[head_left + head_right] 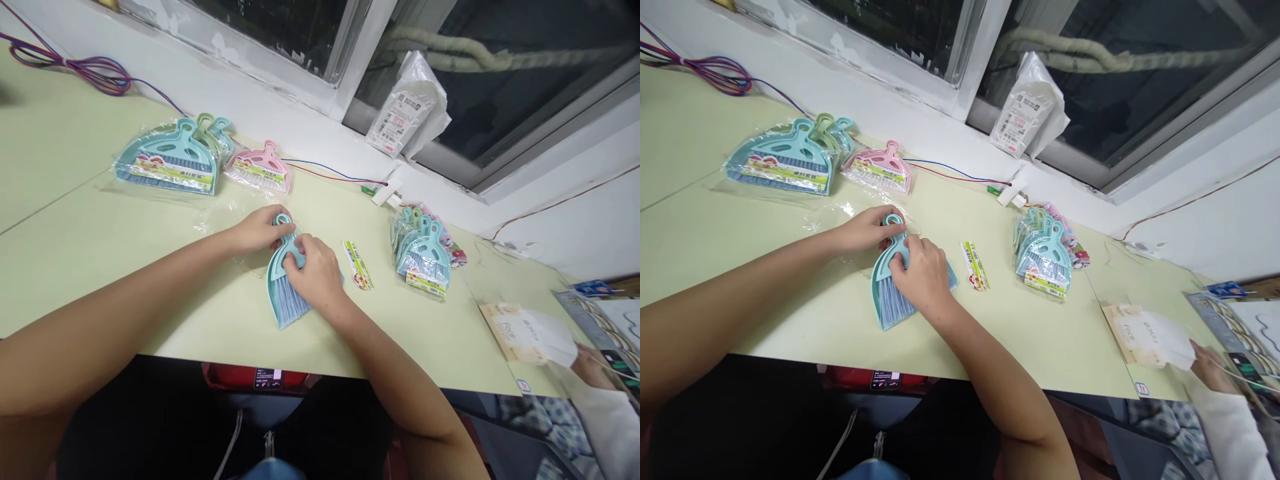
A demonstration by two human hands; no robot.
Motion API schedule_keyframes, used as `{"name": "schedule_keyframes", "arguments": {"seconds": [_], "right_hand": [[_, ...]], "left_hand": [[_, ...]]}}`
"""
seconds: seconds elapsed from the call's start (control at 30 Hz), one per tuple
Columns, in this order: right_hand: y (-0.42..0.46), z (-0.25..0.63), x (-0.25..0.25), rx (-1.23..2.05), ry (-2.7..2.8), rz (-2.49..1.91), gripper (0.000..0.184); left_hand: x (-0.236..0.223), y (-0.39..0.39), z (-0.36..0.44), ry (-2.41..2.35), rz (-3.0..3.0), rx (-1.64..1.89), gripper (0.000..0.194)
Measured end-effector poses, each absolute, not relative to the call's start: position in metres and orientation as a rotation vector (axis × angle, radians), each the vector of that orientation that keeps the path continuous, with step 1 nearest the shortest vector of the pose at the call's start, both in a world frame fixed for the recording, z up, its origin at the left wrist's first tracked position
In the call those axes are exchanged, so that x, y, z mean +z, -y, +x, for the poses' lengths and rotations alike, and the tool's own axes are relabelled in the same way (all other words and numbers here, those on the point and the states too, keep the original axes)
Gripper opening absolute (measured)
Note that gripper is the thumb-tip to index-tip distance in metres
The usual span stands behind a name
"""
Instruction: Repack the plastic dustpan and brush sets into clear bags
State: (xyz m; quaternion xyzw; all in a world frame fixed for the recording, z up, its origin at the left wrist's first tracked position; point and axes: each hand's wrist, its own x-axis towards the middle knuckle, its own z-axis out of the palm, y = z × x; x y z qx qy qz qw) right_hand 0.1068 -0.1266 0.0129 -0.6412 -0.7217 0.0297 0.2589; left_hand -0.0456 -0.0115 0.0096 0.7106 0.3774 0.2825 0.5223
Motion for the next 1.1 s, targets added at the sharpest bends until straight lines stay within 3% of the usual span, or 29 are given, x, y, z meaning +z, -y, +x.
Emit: {"name": "schedule_keyframes", "arguments": {"seconds": [0.9, 1.1], "right_hand": [[0.12, 0.104, -0.002, -0.027, 1.974, -1.766, 0.023], [0.12, 0.106, 0.0, 0.016, 1.984, -1.741, 0.025]], "left_hand": [[0.003, 0.012, -0.044, -0.831, 1.545, 0.734, 0.015], [0.001, 0.011, -0.044, -0.869, 1.563, 0.749, 0.021]]}}
